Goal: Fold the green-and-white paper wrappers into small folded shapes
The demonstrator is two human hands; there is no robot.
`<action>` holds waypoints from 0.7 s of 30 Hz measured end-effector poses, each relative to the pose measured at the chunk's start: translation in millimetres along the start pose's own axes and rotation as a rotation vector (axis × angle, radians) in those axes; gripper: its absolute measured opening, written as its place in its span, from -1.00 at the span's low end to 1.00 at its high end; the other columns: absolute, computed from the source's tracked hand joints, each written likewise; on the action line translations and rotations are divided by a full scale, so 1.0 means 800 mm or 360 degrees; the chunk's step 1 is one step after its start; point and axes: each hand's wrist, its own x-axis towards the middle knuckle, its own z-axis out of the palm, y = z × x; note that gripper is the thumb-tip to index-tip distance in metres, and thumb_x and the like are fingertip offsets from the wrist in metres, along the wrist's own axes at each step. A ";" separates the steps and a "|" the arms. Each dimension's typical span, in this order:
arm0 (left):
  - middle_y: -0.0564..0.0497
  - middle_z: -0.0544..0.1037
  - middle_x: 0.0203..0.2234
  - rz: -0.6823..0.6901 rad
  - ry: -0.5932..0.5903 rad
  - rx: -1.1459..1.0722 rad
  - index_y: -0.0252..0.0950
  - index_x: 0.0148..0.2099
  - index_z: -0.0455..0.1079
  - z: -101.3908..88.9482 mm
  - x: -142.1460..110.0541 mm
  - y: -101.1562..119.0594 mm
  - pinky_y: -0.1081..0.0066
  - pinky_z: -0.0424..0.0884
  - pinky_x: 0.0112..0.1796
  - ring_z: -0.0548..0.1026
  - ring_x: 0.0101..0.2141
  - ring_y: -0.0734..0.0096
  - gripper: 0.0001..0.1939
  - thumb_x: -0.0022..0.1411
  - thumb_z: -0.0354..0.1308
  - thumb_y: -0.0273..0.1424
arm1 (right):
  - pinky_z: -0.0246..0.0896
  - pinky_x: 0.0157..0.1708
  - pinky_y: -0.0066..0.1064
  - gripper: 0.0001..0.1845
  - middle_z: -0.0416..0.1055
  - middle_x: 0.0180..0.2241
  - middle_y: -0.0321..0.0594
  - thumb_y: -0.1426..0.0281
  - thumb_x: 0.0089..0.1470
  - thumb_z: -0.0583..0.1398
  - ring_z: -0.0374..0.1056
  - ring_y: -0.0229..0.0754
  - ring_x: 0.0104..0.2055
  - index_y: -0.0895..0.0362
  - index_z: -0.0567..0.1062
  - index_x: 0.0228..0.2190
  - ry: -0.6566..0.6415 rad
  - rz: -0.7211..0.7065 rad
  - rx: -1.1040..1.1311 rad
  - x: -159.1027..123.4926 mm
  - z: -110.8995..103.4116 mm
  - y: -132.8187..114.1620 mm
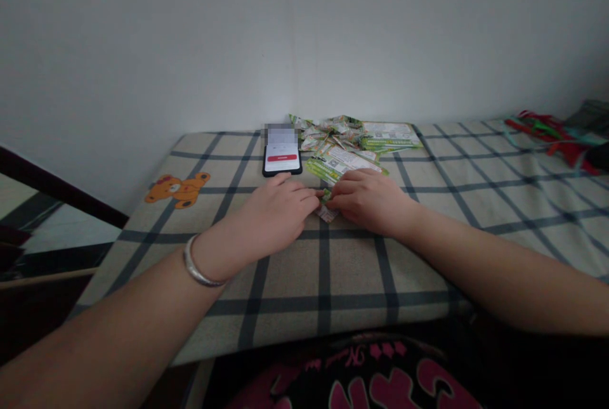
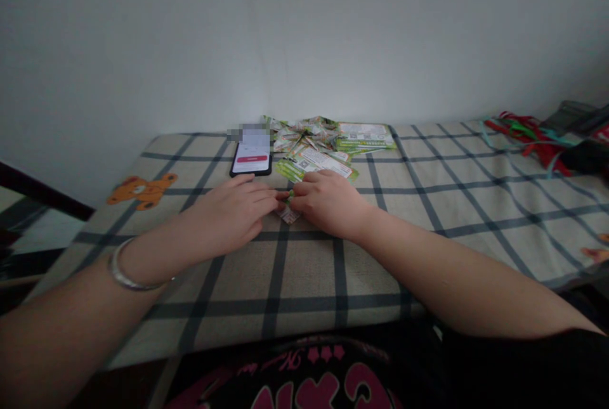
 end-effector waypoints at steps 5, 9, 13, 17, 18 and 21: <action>-0.05 0.58 -0.13 -0.0039 -0.0037 -0.0008 -0.30 -0.06 0.45 -0.003 0.000 0.002 0.13 0.21 0.02 0.47 -0.05 0.19 -0.73 0.21 0.04 -0.47 | 0.09 -0.27 -0.29 -0.79 0.57 -0.25 -0.27 0.46 0.17 0.15 0.32 -0.13 -0.18 0.06 0.60 -0.26 0.0045 -0.0002 0.0091 -0.006 0.001 0.008; -0.07 0.57 -0.13 -0.0042 -0.0027 0.0023 -0.32 -0.07 0.46 -0.004 0.001 0.003 0.12 0.22 0.01 0.47 -0.05 0.18 -0.73 0.23 0.00 -0.48 | 0.12 -0.25 -0.28 -0.77 0.57 -0.24 -0.27 0.45 0.18 0.12 0.33 -0.12 -0.15 0.06 0.60 -0.29 0.0070 -0.0012 0.0131 -0.009 0.002 0.012; -0.13 0.57 -0.19 -0.0046 -0.0008 0.0111 -0.36 -0.13 0.47 -0.006 -0.001 0.007 0.12 0.25 -0.04 0.48 -0.10 0.14 -0.74 0.24 -0.02 -0.49 | 0.15 -0.24 -0.28 -0.76 0.57 -0.24 -0.25 0.48 0.16 0.12 0.34 -0.10 -0.13 0.08 0.60 -0.33 0.0028 -0.0007 0.0142 -0.009 -0.002 0.012; -0.12 0.56 -0.29 -0.0026 -0.0014 0.0168 -0.36 -0.22 0.48 -0.009 -0.001 0.008 0.15 0.29 -0.10 0.48 -0.19 0.15 -0.78 0.22 -0.01 -0.49 | 0.17 -0.22 -0.27 -0.78 0.57 -0.23 -0.23 0.51 0.12 0.13 0.34 -0.09 -0.10 0.09 0.59 -0.35 0.0016 -0.0001 0.0151 -0.011 -0.003 0.013; -0.12 0.56 -0.30 -0.0025 -0.0017 0.0164 -0.36 -0.22 0.48 -0.009 -0.002 0.008 0.15 0.29 -0.10 0.48 -0.20 0.16 -0.78 0.22 0.00 -0.49 | 0.18 -0.21 -0.27 -0.78 0.58 -0.22 -0.23 0.51 0.12 0.13 0.34 -0.08 -0.09 0.09 0.59 -0.35 0.0018 0.0001 0.0160 -0.011 -0.003 0.013; -0.14 0.56 -0.28 -0.0047 -0.0035 0.0113 -0.37 -0.21 0.48 -0.010 -0.002 0.008 0.14 0.30 -0.08 0.48 -0.17 0.15 -0.77 0.20 0.00 -0.50 | 0.21 -0.19 -0.26 -0.78 0.58 -0.20 -0.23 0.53 0.09 0.14 0.36 -0.08 -0.07 0.10 0.59 -0.35 0.0006 0.0001 0.0199 -0.012 -0.004 0.014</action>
